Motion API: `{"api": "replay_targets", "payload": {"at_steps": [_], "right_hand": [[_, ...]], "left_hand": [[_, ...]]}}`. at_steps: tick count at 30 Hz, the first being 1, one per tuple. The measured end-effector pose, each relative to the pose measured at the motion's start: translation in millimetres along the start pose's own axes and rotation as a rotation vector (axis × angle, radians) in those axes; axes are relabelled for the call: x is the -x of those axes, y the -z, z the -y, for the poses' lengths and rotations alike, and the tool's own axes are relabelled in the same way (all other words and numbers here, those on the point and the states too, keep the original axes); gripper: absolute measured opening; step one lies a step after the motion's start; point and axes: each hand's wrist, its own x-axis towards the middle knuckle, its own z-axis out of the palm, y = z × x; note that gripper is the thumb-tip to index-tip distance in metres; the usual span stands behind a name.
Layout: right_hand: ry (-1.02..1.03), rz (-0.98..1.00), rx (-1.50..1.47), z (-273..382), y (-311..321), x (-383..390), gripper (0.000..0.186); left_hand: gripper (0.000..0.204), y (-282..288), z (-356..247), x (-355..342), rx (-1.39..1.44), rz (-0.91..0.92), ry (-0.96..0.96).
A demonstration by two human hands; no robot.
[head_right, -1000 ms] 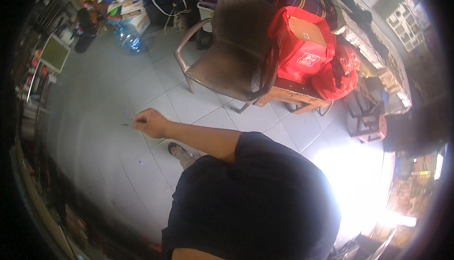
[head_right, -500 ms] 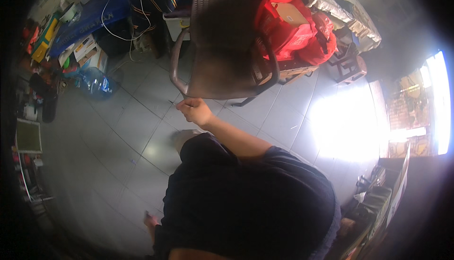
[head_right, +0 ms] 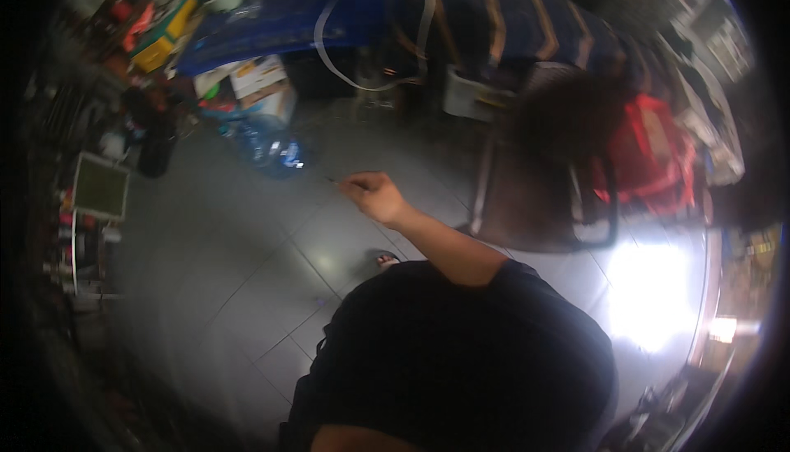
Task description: The person paints a skull graphic on a green t-shirt using a small brush. They repeatedly apply white paint to the skull's hat area, occasionally pause to walk around the room, and return to continue painting the same region.
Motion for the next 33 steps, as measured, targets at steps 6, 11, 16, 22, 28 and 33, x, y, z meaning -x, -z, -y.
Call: {"api": "replay_targets", "payload": {"at_steps": [6, 11, 16, 22, 28, 33], "right_hand": [[-0.110, 0.090, -0.091, 7.2, -56.9, -116.1, 0.022], [-0.174, -0.041, -0.169, 15.3, -38.3, -194.0, 0.022], [-0.096, -0.270, -0.186, 54.2, -9.2, -250.7, 0.019], [0.144, -0.580, -0.266, 111.4, 48.5, -276.3, 0.015], [0.338, -0.797, -0.449, 126.3, 114.2, -290.1, 0.013], [0.485, -1.062, -0.371, 158.7, 152.6, -278.2, 0.015]], "left_hand": [[0.033, 44.2, -52.2, -49.3, 0.528, 0.080, 0.494], [0.033, 108.2, -87.7, -148.8, 0.460, 0.137, 0.480], [0.035, 207.0, -99.8, -284.1, 0.304, 0.180, 0.466], [0.035, 453.9, -342.3, -530.1, -0.002, -0.418, -0.320], [0.029, 540.5, -681.7, -505.0, 0.608, -0.708, -0.907], [0.039, 515.4, -866.3, -509.3, 0.617, -0.659, -1.012]]}}
